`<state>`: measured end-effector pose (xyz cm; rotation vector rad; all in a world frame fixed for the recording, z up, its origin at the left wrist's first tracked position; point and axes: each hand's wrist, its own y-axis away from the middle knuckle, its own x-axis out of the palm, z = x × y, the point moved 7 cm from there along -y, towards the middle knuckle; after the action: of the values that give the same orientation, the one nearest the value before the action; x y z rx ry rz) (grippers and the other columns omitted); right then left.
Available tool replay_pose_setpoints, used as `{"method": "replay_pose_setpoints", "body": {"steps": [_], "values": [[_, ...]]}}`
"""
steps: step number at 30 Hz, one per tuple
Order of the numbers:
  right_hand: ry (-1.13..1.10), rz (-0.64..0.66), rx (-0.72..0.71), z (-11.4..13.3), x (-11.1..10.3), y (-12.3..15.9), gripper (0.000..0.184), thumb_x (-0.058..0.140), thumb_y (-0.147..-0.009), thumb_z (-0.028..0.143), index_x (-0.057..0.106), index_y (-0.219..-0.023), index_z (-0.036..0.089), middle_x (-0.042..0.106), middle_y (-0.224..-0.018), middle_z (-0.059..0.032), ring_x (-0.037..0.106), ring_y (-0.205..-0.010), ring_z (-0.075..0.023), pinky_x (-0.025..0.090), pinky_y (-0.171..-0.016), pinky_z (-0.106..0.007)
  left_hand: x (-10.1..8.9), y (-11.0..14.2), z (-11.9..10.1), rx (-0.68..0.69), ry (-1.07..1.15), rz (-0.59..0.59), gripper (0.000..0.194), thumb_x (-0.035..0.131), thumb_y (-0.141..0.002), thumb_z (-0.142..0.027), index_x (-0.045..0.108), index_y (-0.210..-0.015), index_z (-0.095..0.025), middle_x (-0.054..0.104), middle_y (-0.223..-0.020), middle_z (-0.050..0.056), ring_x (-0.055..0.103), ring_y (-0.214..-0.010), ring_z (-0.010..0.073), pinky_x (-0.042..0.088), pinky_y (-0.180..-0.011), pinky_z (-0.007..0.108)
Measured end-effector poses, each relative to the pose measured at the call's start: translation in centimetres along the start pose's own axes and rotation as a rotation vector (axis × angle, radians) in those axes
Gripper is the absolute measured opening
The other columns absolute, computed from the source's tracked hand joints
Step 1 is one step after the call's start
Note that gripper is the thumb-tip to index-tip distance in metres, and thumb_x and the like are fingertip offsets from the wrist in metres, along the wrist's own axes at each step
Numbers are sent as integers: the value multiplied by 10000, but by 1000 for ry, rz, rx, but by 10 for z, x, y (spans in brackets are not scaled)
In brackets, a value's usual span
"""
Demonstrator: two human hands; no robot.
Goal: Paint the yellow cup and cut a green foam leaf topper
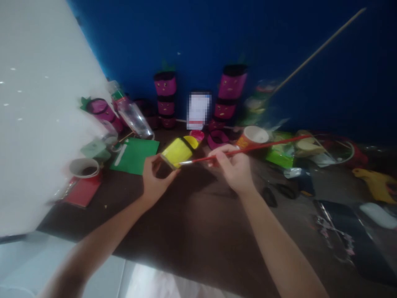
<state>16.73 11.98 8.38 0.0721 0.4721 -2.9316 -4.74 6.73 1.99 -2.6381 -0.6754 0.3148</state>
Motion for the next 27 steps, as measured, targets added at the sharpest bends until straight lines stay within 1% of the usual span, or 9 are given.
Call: {"method": "replay_pose_setpoints", "body": {"steps": [6,10,15,18,21,27], "values": [[15,-19,-40,3,-1,-1,288,594,-823,452,586,-712,187,640,-668,-5,618,-582,-116,563,-561,-253,1,1,-3,40,5,2,566,811,-585,-338,501,-1037,-193,563,-1012,45,605,-977,200,517,-891,401],[32,-7,-35,3,0,0,287,591,-824,455,588,-714,189,640,-658,-6,619,-581,-122,562,-556,-261,1,1,-3,32,-16,4,565,812,-580,-350,505,-1028,-192,568,-996,45,609,-974,207,522,-879,400],[18,-40,-46,4,-2,1,271,592,-824,440,588,-712,193,641,-659,-4,609,-564,-119,558,-544,-259,1,2,-2,9,-8,15,569,813,-580,-346,500,-1030,-193,562,-995,38,602,-982,201,517,-894,396],[37,-37,-45,4,-2,0,257,592,-826,420,590,-703,194,635,-644,0,607,-564,-118,552,-542,-252,1,2,-3,15,5,10,571,816,-574,-346,503,-1027,-196,563,-992,36,601,-985,202,513,-899,396],[20,-70,-57,3,-6,1,238,585,-835,397,592,-709,195,633,-650,4,602,-565,-112,546,-553,-249,1,2,-4,22,6,7,567,816,-576,-343,505,-1028,-196,566,-994,39,602,-982,202,512,-898,393],[0,-56,-78,4,-5,2,223,584,-840,375,597,-712,193,631,-649,5,595,-562,-114,536,-547,-254,2,2,-5,24,15,21,566,816,-578,-335,502,-1028,-194,571,-991,41,608,-968,198,513,-897,403]]}}
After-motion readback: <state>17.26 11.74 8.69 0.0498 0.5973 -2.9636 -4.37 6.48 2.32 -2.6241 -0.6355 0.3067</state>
